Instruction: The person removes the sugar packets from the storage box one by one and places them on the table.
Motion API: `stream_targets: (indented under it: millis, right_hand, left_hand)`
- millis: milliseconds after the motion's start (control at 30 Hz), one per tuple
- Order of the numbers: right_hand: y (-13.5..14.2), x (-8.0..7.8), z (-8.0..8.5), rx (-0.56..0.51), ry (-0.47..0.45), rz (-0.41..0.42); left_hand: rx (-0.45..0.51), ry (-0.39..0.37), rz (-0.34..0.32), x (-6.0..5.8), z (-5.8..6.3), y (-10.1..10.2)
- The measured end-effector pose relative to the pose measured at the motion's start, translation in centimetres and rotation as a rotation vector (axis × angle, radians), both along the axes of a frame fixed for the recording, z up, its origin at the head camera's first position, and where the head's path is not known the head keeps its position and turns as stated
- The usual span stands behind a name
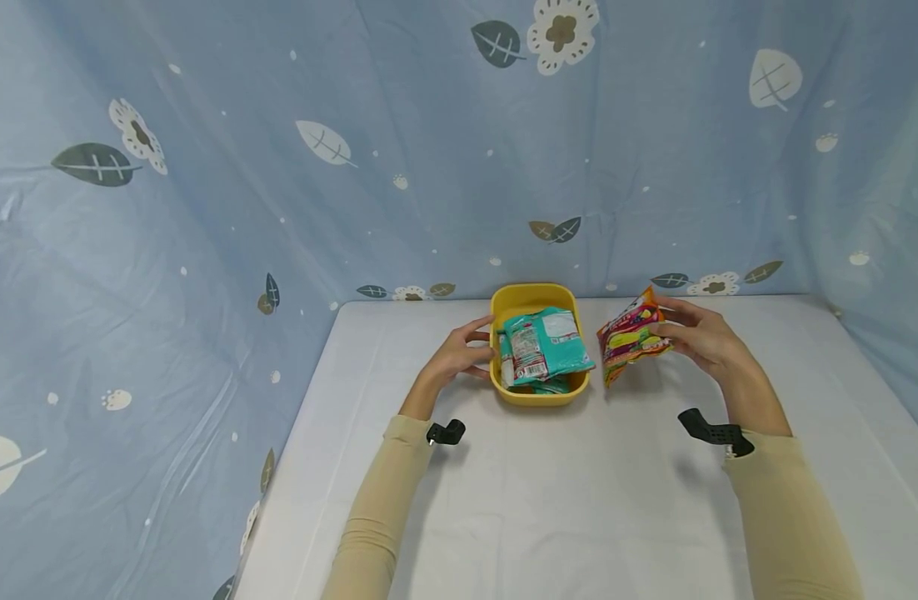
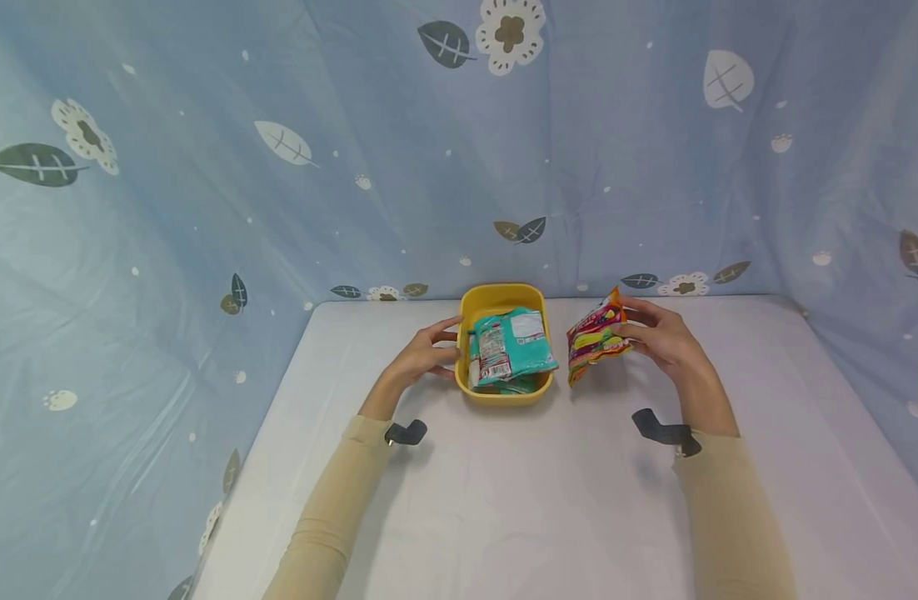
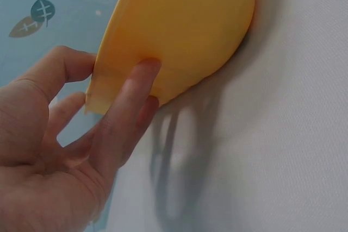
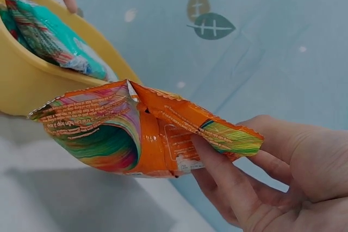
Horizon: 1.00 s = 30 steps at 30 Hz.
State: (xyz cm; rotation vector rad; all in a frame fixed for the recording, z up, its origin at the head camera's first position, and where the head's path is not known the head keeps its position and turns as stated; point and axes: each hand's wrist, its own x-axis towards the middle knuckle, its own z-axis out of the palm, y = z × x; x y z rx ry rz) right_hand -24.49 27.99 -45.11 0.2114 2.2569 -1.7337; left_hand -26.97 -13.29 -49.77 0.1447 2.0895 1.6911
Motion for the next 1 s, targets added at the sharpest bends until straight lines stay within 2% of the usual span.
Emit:
stream_targets:
  millis: [200, 433, 1000]
  right_hand:
    - [0.1, -0.1, -0.2, -0.009, -0.004, 0.017]
    - [0.4, -0.1, -1.0, -0.021, -0.021, -0.003]
    - [1.1, 0.3, -2.1, -0.074, -0.034, -0.008]
  left_hand:
    - [0.0, -0.005, 0.008, -0.1, -0.1, 0.1]
    - [0.0, 0.014, 0.01, -0.1, -0.4, 0.1]
    - [-0.002, 0.001, -0.005, -0.2, -0.2, 0.0]
